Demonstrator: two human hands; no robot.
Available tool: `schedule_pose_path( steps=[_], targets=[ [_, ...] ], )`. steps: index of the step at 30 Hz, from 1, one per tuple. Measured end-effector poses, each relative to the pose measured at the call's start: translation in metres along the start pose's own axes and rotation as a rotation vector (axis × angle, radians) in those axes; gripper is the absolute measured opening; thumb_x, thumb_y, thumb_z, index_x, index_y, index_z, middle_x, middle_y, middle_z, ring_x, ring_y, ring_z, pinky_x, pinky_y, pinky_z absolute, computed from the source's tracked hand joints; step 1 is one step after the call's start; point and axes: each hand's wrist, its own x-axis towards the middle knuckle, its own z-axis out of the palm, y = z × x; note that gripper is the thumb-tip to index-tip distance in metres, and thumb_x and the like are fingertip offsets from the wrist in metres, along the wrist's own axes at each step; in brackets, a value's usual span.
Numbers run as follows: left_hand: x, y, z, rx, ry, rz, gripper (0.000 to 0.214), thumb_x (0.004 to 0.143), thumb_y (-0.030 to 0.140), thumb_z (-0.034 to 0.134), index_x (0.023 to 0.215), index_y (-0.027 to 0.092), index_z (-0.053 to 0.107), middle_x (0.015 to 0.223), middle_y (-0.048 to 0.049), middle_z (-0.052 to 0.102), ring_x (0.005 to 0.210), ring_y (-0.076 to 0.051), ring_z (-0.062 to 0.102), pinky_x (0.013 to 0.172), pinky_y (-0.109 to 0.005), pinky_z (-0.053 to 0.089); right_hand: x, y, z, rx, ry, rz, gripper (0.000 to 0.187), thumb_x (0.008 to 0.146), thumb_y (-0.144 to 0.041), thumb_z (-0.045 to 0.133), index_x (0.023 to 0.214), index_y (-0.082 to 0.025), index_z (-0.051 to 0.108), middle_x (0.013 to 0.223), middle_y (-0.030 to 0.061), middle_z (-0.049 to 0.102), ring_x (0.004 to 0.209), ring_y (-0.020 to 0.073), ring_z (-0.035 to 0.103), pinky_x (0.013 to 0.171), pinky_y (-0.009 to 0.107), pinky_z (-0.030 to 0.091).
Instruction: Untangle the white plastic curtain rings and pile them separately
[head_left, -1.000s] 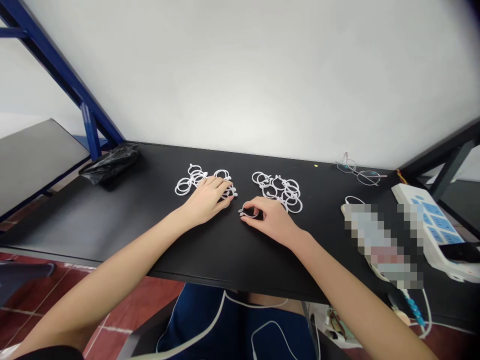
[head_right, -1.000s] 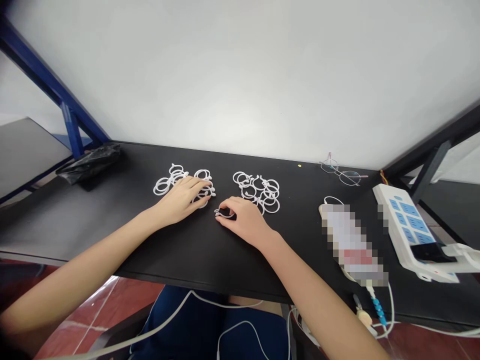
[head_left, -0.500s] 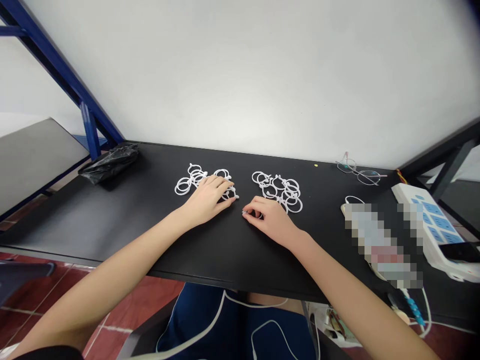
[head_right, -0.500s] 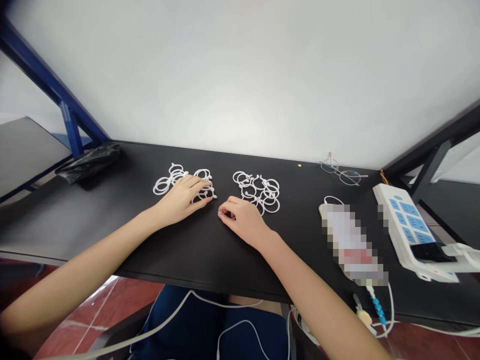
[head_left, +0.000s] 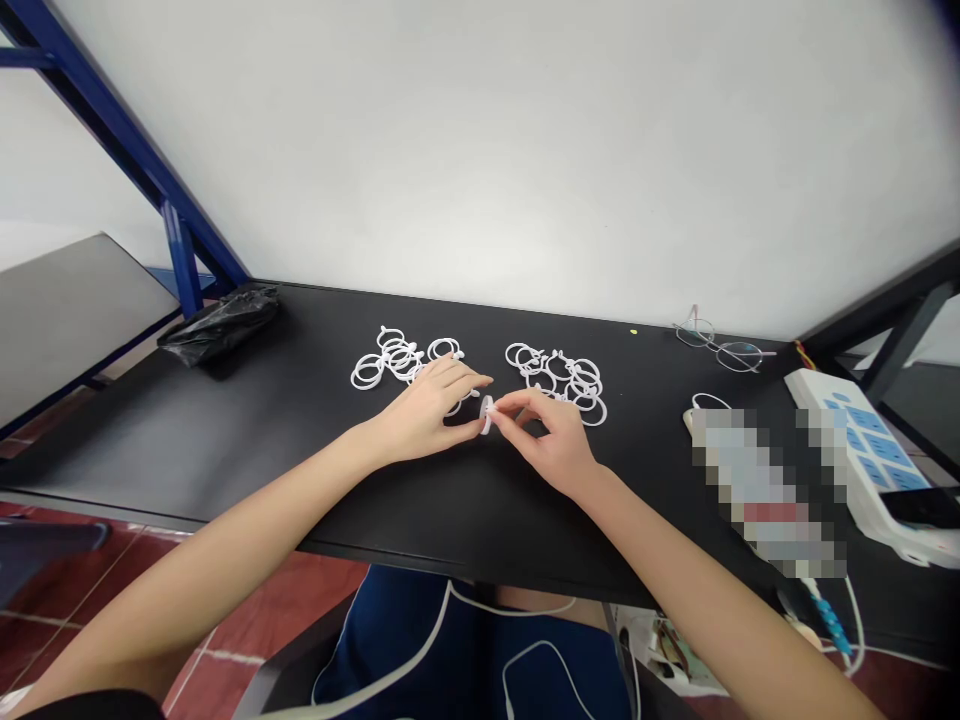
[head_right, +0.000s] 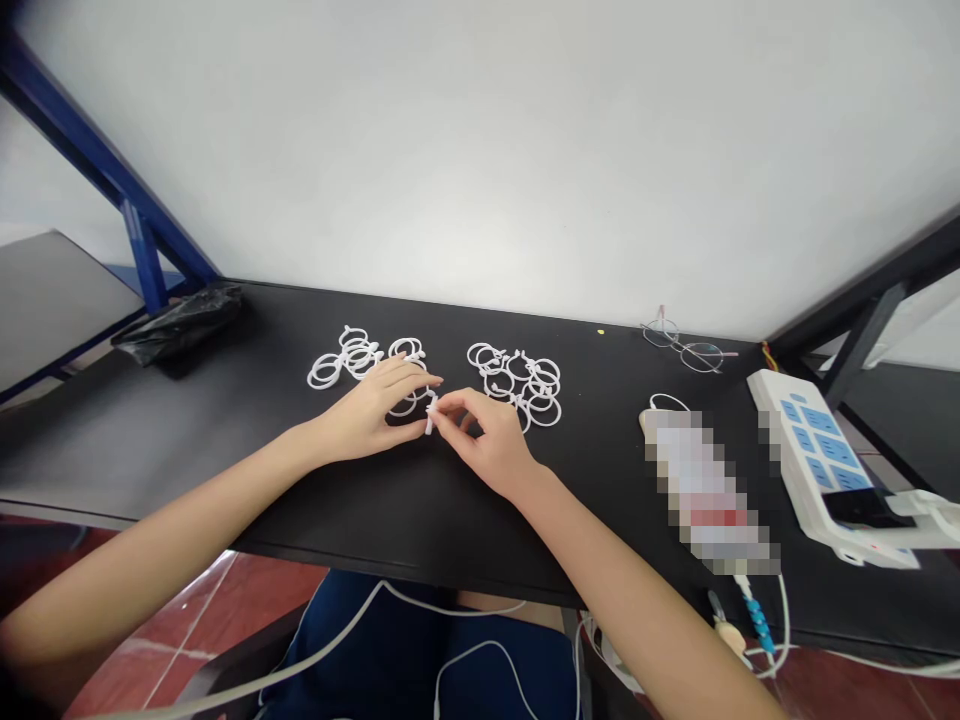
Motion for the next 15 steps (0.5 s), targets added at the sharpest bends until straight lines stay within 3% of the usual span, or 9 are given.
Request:
schedule_pose_path(
  steps=[4,8,12,15],
  targets=[
    [-0.0006,0.0026,-0.0033,-0.045,-0.029,-0.009,0.032,0.096,0.028,0.044,0.123,0.017,0.056,0.109,-0.0089,0.067,0.105,-0.022,0.06,0.117,-0.052,0.023,-0.0001,-0.0006,-0.0008,0.044,0.065,0.02,0.008,0.088,-0.031,0.063,0.089,-0.023,0.064,0.08,0.0014,0.072,0.065,0.0145,0.067,0.061,0.028,0.057],
    [-0.0026,0.0047,-0.0036,-0.093,-0.058,0.002,0.04,0.095,0.034,0.049,0.131,0.017,0.05,0.114,-0.0101,0.065,0.106,-0.023,0.06,0.118,-0.055,0.018,-0.0002,0.0001,-0.0025,0.074,0.099,0.038,0.007,0.089,-0.03,0.063,0.09,-0.023,0.063,0.082,0.0017,0.071,0.069,0.0154,0.069,0.063,0.029,0.057],
    [-0.0022,0.0059,-0.0008,-0.197,-0.043,-0.023,0.046,0.094,0.041,0.054,0.134,0.019,0.045,0.107,-0.0073,0.065,0.097,-0.02,0.06,0.114,-0.051,0.028,-0.0008,-0.0004,-0.0033,0.09,0.083,0.043,0.007,0.089,-0.03,0.062,0.09,-0.023,0.062,0.08,0.0014,0.071,0.069,0.0153,0.069,0.065,0.03,0.057],
    [-0.0003,0.0073,-0.0014,-0.282,-0.04,-0.053,0.04,0.092,0.042,0.057,0.124,0.018,0.051,0.097,-0.0051,0.063,0.088,-0.018,0.058,0.096,-0.039,0.044,-0.0007,-0.0011,-0.0029,0.09,0.089,0.041,0.007,0.089,-0.03,0.062,0.089,-0.023,0.062,0.079,0.0014,0.071,0.067,0.0153,0.069,0.063,0.03,0.057]
  ],
)
